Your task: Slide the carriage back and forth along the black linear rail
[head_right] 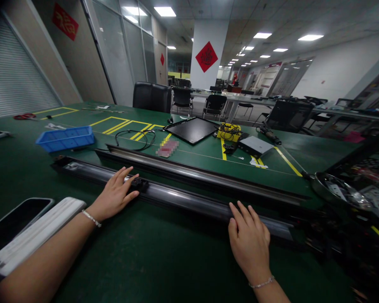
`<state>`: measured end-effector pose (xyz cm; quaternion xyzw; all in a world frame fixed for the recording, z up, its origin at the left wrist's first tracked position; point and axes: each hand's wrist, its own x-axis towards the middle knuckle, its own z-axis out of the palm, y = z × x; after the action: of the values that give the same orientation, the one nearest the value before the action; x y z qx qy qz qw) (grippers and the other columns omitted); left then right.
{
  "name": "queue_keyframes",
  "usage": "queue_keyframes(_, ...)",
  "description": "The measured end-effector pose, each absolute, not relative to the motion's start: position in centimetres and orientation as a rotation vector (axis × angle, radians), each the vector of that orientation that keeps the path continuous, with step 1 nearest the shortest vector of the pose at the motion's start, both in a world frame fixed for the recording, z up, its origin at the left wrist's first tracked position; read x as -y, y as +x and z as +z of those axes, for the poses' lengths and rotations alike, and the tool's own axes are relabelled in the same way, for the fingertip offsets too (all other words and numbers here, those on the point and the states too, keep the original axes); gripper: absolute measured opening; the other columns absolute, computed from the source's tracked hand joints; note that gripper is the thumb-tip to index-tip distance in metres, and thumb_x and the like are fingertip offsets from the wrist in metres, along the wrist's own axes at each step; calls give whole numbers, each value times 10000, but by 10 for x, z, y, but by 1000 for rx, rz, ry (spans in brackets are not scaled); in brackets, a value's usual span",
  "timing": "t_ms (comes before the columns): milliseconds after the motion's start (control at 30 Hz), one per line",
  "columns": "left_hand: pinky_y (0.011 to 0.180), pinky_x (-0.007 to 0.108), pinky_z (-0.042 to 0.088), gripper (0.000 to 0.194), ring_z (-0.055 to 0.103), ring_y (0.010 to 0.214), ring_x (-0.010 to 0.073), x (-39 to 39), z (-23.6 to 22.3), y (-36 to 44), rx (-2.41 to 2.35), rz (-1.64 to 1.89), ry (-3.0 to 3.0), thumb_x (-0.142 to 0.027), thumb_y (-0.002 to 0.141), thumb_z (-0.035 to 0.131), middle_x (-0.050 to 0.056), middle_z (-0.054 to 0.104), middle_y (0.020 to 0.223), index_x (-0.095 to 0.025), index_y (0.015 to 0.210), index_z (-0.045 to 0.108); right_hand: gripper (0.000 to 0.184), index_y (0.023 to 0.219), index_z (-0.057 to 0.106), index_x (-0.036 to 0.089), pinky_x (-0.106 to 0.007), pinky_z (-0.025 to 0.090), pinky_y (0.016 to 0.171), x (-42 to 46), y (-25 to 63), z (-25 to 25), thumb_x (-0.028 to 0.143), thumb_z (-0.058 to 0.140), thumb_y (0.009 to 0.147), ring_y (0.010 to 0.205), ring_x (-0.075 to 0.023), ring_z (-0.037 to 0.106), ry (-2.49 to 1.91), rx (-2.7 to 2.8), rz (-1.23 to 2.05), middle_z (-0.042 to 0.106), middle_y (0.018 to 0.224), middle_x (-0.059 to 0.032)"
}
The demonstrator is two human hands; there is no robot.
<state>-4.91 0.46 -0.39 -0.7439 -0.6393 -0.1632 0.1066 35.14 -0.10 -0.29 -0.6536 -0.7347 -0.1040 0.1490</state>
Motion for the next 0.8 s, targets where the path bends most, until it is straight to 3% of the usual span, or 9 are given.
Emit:
queue_keyframes(167, 1069, 447, 259, 569, 357, 1298, 251, -7, -3, -50, 1892, -459, -2280, -532, 872, 342, 113, 475, 1356, -181, 1313, 420, 467, 1277, 502, 248, -468, 386, 926, 0, 353, -5, 334, 252, 892, 1268, -244, 378, -1882, 2119, -308, 501, 1339, -48)
queue_keyframes(367, 1034, 443, 313, 514, 403, 1250, 266, -7, -1, -48, 1947, -595, -2250, -523, 832, 436, 122, 490, 1320, -178, 1210, 484, 460, 1271, 511, 269, -469, 394, 922, 0, 353, -5, 321, 276, 880, 1261, -250, 388, -1869, 2109, -318, 515, 1326, -44)
queue_keyframes(633, 870, 401, 408, 417, 515, 987, 256, -7, 4, -46, 2009, -648, -2203, -534, 781, 502, 89, 570, 996, -181, 1003, 530, 464, 1272, 505, 263, -468, 387, 924, -1, 354, -7, 334, 245, 893, 1273, -243, 375, -1890, 2120, -311, 502, 1338, -39)
queue_keyframes(800, 858, 387, 397, 392, 552, 927, 243, -8, 7, -46, 2066, -597, -2224, -547, 774, 508, 63, 619, 922, -203, 957, 549, 465, 1275, 503, 260, -462, 378, 933, 0, 353, -5, 339, 249, 894, 1277, -241, 369, -1901, 2122, -312, 494, 1346, -36)
